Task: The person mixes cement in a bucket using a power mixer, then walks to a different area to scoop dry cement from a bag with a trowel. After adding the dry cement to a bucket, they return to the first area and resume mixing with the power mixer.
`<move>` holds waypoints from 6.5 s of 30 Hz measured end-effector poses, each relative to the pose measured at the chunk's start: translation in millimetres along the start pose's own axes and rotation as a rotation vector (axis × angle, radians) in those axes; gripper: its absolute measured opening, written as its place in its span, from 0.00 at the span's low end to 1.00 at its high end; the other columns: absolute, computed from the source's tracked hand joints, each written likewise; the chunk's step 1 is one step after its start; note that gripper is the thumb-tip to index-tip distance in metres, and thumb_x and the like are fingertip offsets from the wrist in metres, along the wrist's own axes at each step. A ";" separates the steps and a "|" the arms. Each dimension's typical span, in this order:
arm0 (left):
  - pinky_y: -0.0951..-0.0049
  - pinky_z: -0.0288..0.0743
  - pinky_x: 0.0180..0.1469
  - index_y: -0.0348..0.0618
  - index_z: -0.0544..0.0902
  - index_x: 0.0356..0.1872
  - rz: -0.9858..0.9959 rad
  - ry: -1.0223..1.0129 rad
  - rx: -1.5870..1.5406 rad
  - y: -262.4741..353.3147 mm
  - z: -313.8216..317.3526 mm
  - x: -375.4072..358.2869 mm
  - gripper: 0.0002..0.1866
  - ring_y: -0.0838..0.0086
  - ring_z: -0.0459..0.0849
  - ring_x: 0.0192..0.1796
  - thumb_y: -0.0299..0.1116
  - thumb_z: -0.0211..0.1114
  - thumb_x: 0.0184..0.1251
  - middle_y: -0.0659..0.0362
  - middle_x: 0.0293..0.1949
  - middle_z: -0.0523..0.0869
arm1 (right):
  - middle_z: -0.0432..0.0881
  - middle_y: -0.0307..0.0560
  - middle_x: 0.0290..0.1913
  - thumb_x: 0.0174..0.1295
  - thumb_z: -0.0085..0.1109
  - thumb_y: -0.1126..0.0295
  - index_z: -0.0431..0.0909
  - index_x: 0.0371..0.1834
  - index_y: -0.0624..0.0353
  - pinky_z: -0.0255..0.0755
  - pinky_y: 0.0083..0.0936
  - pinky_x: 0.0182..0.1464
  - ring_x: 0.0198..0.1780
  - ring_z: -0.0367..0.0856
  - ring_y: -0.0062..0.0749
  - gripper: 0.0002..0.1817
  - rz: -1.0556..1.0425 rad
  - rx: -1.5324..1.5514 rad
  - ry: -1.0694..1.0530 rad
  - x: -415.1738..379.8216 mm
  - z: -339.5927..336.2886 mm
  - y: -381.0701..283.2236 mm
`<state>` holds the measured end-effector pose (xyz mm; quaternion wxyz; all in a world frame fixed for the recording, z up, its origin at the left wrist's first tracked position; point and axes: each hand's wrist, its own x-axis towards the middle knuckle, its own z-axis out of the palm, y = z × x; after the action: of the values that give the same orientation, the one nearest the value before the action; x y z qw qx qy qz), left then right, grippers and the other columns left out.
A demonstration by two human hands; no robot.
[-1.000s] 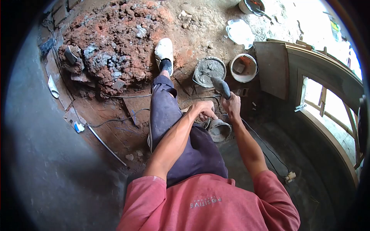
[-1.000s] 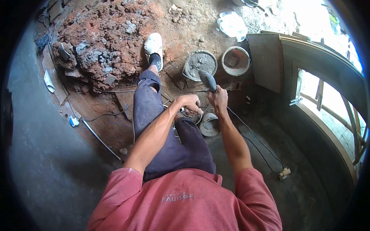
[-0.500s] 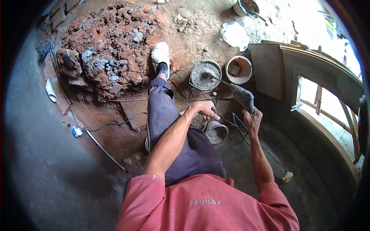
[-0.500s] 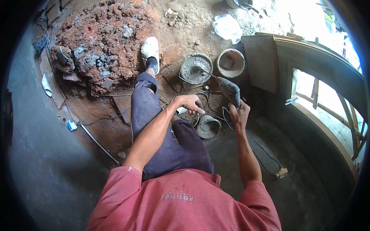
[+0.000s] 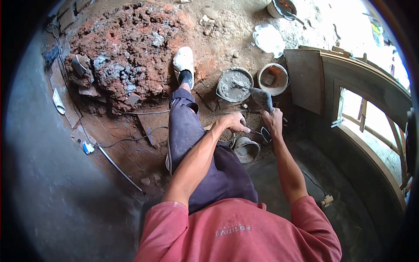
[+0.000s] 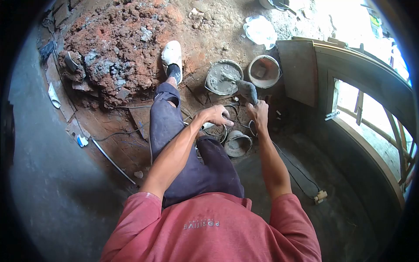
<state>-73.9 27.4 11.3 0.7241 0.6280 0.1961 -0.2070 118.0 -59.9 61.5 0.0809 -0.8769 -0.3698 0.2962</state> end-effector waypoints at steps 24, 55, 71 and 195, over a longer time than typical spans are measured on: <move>0.76 0.77 0.29 0.33 0.87 0.39 -0.122 -0.329 -0.289 8.6 0.7 -2.0 0.27 0.80 0.80 0.27 0.52 0.75 0.56 0.60 0.26 0.83 | 0.73 0.60 0.18 0.49 0.57 0.67 0.74 0.23 0.71 0.69 0.38 0.28 0.19 0.69 0.43 0.14 -0.060 0.103 -0.012 -45.8 1.9 -20.7; 0.75 0.80 0.28 0.34 0.84 0.48 -0.139 -0.232 -0.366 11.9 3.5 -3.8 0.31 0.77 0.81 0.27 0.50 0.79 0.50 0.58 0.27 0.83 | 0.73 0.59 0.14 0.52 0.58 0.64 0.74 0.22 0.73 0.71 0.41 0.27 0.16 0.74 0.43 0.17 -0.115 0.027 0.131 29.5 20.0 16.0; 0.75 0.82 0.32 0.37 0.84 0.48 -0.130 -0.296 -0.320 16.2 -4.2 -1.2 0.31 0.79 0.81 0.31 0.55 0.77 0.53 0.60 0.32 0.83 | 0.71 0.53 0.14 0.51 0.59 0.65 0.75 0.23 0.71 0.66 0.33 0.27 0.17 0.64 0.31 0.15 0.010 0.157 0.124 -13.5 -17.4 -0.5; 0.72 0.76 0.21 0.17 0.77 0.52 -0.146 0.247 -0.576 7.3 45.9 59.3 0.44 0.70 0.82 0.24 0.62 0.63 0.64 0.45 0.34 0.84 | 0.75 0.63 0.16 0.51 0.62 0.63 0.75 0.22 0.72 0.70 0.40 0.27 0.18 0.76 0.51 0.18 -0.032 0.026 -0.015 -15.1 19.7 25.5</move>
<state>-19.1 -20.3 -8.7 0.8260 0.4020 0.3776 -0.1165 113.6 -90.2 43.2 0.0941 -0.8675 -0.3806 0.3062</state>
